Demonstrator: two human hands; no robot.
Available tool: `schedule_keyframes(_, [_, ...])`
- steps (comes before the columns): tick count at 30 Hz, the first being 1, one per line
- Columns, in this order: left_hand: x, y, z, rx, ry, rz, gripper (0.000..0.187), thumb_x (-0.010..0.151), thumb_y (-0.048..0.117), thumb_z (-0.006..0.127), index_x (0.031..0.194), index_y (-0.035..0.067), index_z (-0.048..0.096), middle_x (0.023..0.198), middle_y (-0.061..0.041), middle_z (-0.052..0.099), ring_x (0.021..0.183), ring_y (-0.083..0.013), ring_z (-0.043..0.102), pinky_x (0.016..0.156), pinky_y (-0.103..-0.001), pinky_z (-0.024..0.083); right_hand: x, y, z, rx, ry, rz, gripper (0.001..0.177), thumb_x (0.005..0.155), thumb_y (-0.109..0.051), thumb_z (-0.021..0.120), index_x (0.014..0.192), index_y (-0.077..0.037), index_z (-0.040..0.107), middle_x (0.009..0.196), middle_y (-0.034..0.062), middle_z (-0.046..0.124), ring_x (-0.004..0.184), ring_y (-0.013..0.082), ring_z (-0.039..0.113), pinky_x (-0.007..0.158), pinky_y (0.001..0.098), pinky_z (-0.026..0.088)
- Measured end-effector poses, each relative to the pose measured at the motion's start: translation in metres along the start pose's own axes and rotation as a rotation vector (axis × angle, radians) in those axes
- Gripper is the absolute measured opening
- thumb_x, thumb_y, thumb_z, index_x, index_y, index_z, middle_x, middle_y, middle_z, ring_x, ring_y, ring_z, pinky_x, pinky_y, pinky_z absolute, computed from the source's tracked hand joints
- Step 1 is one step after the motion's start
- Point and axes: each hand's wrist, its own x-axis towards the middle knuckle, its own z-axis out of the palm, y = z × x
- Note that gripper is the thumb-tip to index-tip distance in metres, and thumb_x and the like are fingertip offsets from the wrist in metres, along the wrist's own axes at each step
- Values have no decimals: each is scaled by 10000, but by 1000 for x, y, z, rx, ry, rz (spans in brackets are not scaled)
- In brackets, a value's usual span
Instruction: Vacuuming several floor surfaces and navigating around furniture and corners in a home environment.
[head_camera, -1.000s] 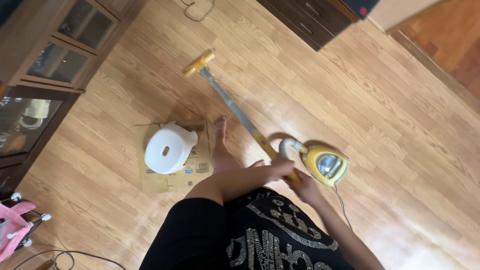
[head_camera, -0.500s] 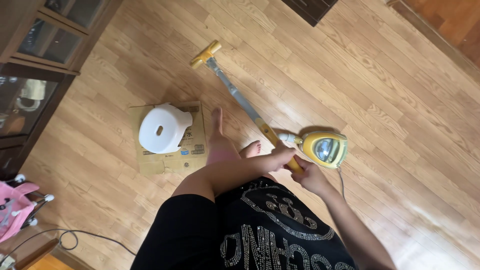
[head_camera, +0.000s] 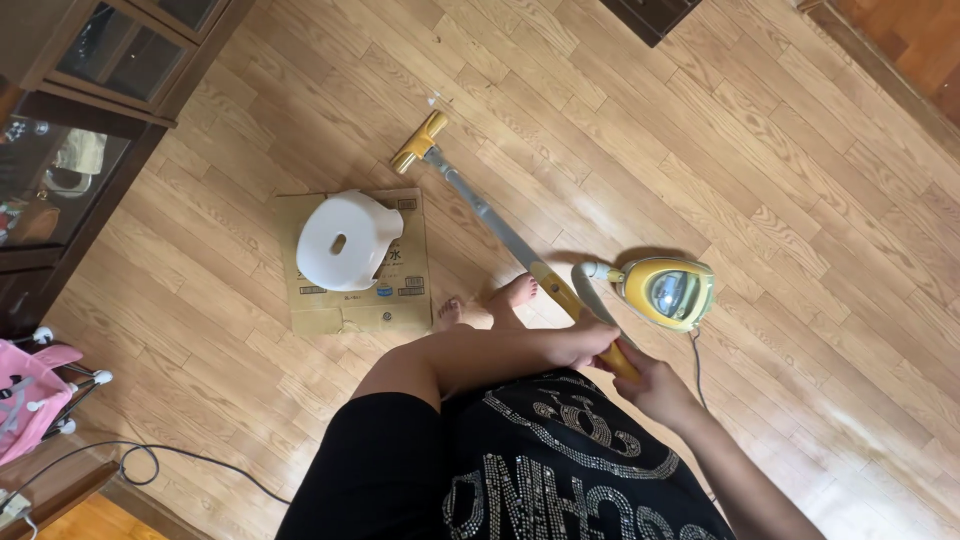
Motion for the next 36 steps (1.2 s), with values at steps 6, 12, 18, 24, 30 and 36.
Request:
schedule_keyframes(6, [39, -74, 1, 147, -96, -24, 315, 999, 235, 500, 1200, -4, 540, 1052, -175, 635, 881, -354, 698, 664, -499, 633, -49, -22, 43, 500, 25, 151, 757, 802, -46, 703, 1522, -178, 508, 698, 86, 635, 465, 137, 445, 436, 306, 364])
schedule_keyframes(12, [-30, -88, 19, 222, -168, 12, 302, 964, 196, 665, 1106, -57, 584, 1052, -162, 626, 916, -310, 651, 679, -562, 634, -113, -17, 89, 895, 150, 58, 636, 842, 25, 634, 1471, -40, 567, 599, 56, 521, 410, 87, 423, 373, 252, 328])
schedule_keyframes(18, [91, -135, -41, 327, -143, 117, 368, 925, 236, 657, 1180, -28, 623, 1057, -190, 685, 942, -354, 693, 750, -480, 603, -36, -13, 163, 1035, 337, 16, 504, 873, 41, 613, 1377, 25, 598, 816, 77, 675, 500, 102, 514, 424, 245, 390])
schedule_keyframes(24, [-10, -5, -72, 506, 464, 219, 693, 798, 238, 813, 1360, 41, 458, 1193, -242, 590, 1116, -384, 671, 881, -430, 604, 70, -13, 160, 924, 424, -47, 501, 839, 20, 651, 1338, 5, 626, 752, 45, 660, 523, 93, 533, 452, 246, 409])
schedule_keyframes(30, [41, 95, -100, 197, 590, 388, 753, 763, 267, 827, 1359, 38, 428, 1227, -322, 597, 803, -341, 635, 653, -422, 554, 180, -62, 85, 1309, 339, -156, 475, 814, 46, 578, 1286, 21, 623, 704, 31, 629, 462, 116, 514, 429, 260, 410])
schedule_keyframes(36, [59, 182, -156, 231, 597, 412, 578, 821, 270, 791, 1268, 44, 503, 980, -176, 634, 573, -228, 650, 410, -347, 545, 268, -125, 52, 1610, 231, -263, 487, 863, 25, 564, 1343, -44, 610, 730, 58, 617, 465, 117, 517, 419, 262, 425])
